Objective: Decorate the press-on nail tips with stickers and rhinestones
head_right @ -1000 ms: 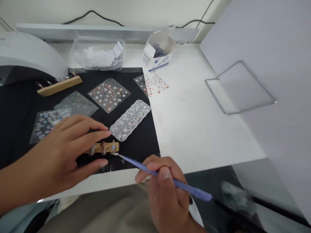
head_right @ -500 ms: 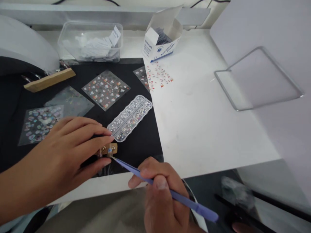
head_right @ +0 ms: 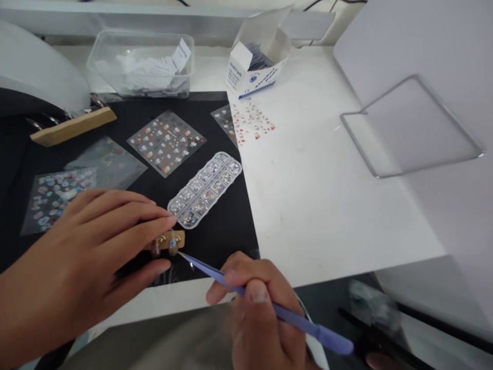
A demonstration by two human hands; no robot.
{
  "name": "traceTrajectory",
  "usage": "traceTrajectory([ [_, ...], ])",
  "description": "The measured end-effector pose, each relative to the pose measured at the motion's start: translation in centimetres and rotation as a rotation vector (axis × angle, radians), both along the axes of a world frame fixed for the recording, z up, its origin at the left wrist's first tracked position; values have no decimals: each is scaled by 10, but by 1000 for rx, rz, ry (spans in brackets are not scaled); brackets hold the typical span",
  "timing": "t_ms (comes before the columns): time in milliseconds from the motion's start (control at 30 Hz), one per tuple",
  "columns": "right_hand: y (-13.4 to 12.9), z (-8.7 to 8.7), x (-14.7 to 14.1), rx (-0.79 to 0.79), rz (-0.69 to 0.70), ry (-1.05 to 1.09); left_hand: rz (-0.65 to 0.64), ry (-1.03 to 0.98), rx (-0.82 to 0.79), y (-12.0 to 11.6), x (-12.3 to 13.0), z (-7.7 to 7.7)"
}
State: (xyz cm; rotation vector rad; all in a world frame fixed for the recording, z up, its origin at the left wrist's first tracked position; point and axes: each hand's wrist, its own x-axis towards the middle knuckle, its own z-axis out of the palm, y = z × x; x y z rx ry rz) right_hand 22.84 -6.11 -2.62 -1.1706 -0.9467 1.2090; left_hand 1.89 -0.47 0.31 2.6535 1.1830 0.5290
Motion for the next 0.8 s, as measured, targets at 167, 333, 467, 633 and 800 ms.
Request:
traceTrajectory([
  [167, -1, -1, 2, -1, 17, 4, -9, -20, -29, -1, -3, 2],
  [333, -2, -1, 6, -40, 35, 4, -27, -36, -36, -1, -5, 3],
  [467, -2, -1, 8, -26, 54, -8, -36, -54, -40, -2, -5, 3],
  [633, -1, -1, 6, -36, 30, 6, -89, -42, -64, -5, -6, 0],
  [800, -1, 1, 8, -53, 44, 11, -94, -7, -34, -7, -6, -3],
])
